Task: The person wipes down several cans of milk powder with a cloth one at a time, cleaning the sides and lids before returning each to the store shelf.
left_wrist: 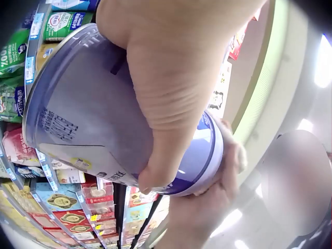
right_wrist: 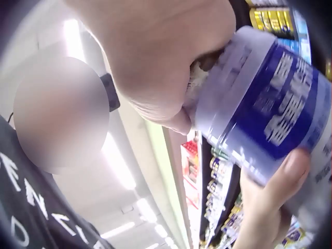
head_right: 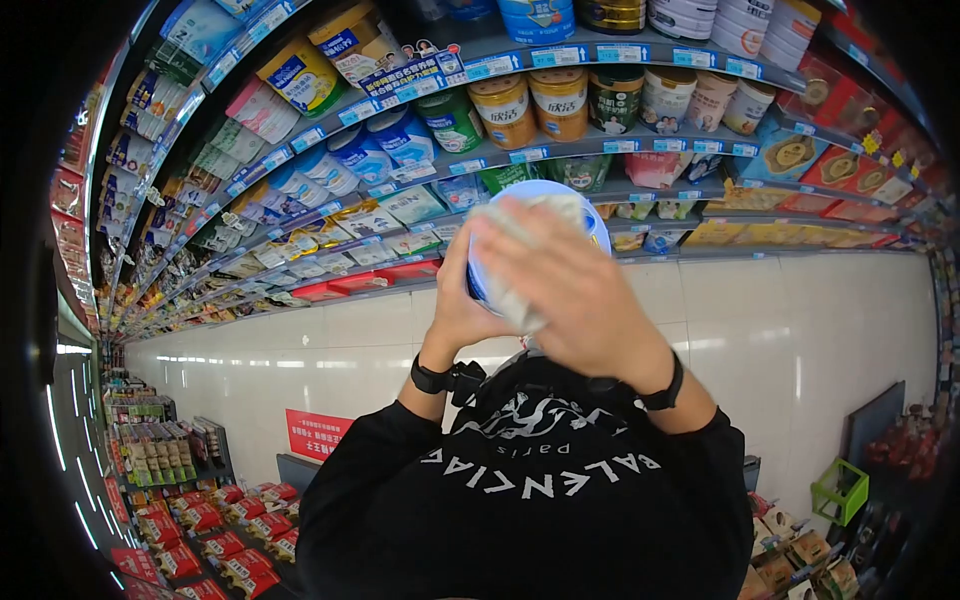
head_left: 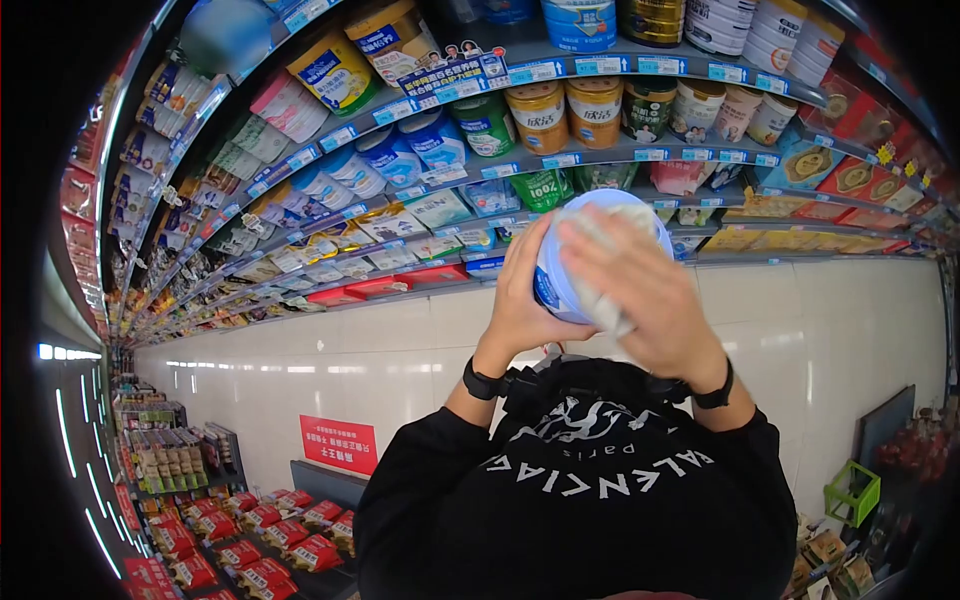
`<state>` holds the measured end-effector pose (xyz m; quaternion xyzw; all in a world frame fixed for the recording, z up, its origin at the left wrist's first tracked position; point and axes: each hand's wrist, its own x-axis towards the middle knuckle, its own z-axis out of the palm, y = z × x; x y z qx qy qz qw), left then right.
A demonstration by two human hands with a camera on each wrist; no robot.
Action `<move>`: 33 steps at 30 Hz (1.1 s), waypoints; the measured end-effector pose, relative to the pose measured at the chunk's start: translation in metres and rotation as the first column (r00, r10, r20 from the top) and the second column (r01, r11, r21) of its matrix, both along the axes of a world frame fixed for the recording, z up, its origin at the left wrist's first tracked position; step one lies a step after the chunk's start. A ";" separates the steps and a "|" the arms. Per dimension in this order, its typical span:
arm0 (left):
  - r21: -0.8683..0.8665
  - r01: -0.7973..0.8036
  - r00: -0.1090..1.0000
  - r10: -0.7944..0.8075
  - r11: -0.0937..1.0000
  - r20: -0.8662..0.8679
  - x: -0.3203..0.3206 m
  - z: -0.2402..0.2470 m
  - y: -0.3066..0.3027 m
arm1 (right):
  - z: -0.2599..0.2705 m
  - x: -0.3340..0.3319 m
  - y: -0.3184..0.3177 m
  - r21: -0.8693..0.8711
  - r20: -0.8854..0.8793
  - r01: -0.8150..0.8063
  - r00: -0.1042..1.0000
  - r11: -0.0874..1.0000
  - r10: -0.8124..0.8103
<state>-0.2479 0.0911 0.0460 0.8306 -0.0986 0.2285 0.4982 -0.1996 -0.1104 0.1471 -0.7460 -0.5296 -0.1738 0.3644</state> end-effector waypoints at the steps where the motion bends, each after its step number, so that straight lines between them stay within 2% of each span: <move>1: -0.004 -0.001 0.999 0.001 1.000 -0.046 0.000 -0.009 0.003 | 0.002 -0.013 0.007 0.010 -0.008 -0.045 0.999 0.999 0.045; 2: -0.059 -0.006 0.997 0.002 0.998 -0.076 0.001 -0.014 0.003 | 0.003 -0.019 0.010 0.023 -0.015 -0.091 0.996 0.996 0.091; 4: -0.170 -0.025 0.991 0.002 0.985 -0.133 0.003 -0.016 -0.001 | 0.001 -0.017 0.008 -0.008 0.009 -0.074 0.997 0.997 0.075; 6: 0.143 -0.023 0.997 0.012 0.990 0.076 0.001 -0.009 0.003 | -0.003 -0.012 0.007 -0.003 0.012 -0.045 0.999 0.999 0.045; 8: 0.040 -0.027 0.995 0.023 0.999 0.095 0.000 0.000 -0.003 | -0.013 0.004 -0.001 0.036 -0.003 -0.001 1.000 0.999 0.001; 9: -0.014 -0.029 0.994 0.031 0.999 0.101 -0.001 0.002 -0.005 | -0.019 0.015 -0.008 0.026 0.043 0.058 0.997 0.998 -0.059; 12: -0.012 -0.033 0.992 0.034 0.999 0.121 0.003 -0.003 0.003 | -0.035 0.034 -0.024 0.072 -0.084 0.077 0.994 0.994 -0.071; 13: -0.044 -0.027 0.993 0.032 0.999 0.112 0.002 -0.002 0.004 | -0.045 0.034 -0.021 0.271 -0.307 0.074 0.952 0.960 0.013; 15: -0.108 -0.015 0.995 0.026 0.994 0.094 0.000 -0.001 0.004 | -0.075 0.034 -0.015 0.601 -0.621 0.199 0.726 0.774 0.295; 18: -0.372 0.056 0.995 -0.020 0.927 0.100 -0.003 -0.002 -0.007 | -0.119 0.046 0.002 0.661 -0.750 0.494 0.410 0.564 0.520; 20: -0.385 0.031 0.999 -0.042 0.923 -0.020 -0.009 -0.020 -0.003 | -0.152 0.044 0.015 0.617 -0.756 0.535 0.199 0.577 0.624; 21: -0.322 0.060 0.995 -0.083 0.945 -0.057 -0.009 -0.037 0.004 | -0.160 0.042 0.021 0.595 -0.741 0.547 0.091 0.588 0.665; 22: -0.257 0.094 0.988 -0.122 0.962 -0.095 -0.009 -0.055 0.010 | -0.163 0.035 0.026 0.614 -0.639 0.532 -0.097 0.583 0.763; 23: -0.123 0.171 0.974 -0.186 0.978 -0.126 -0.009 -0.083 0.023 | -0.164 0.024 0.031 0.631 -0.507 0.520 -0.284 0.575 0.814; 25: 0.117 0.228 0.963 -0.206 0.967 -0.176 -0.005 -0.120 0.038 | -0.153 -0.002 0.041 0.606 -0.358 0.561 -0.441 0.564 0.823; 26: 0.219 0.207 0.968 -0.168 0.954 -0.185 -0.004 -0.134 0.042 | -0.149 -0.008 0.043 0.588 -0.274 0.581 -0.511 0.562 0.815; 28: 0.267 0.233 0.957 -0.171 0.935 -0.235 -0.003 -0.129 0.042 | -0.157 -0.004 0.042 0.559 -0.303 0.587 -0.512 0.585 0.804; 30: 0.161 0.316 0.915 -0.256 0.935 -0.311 -0.002 -0.120 0.044 | -0.164 0.011 0.036 0.579 -0.297 0.583 -0.501 0.571 0.813; 31: 0.247 0.271 0.948 -0.213 0.930 -0.238 -0.003 -0.124 0.045 | -0.167 0.022 0.030 0.609 -0.274 0.577 -0.491 0.544 0.827; 33: 0.242 0.201 0.974 -0.169 0.949 -0.148 0.000 -0.127 0.042 | -0.164 0.033 0.024 0.639 -0.245 0.587 -0.458 0.498 0.854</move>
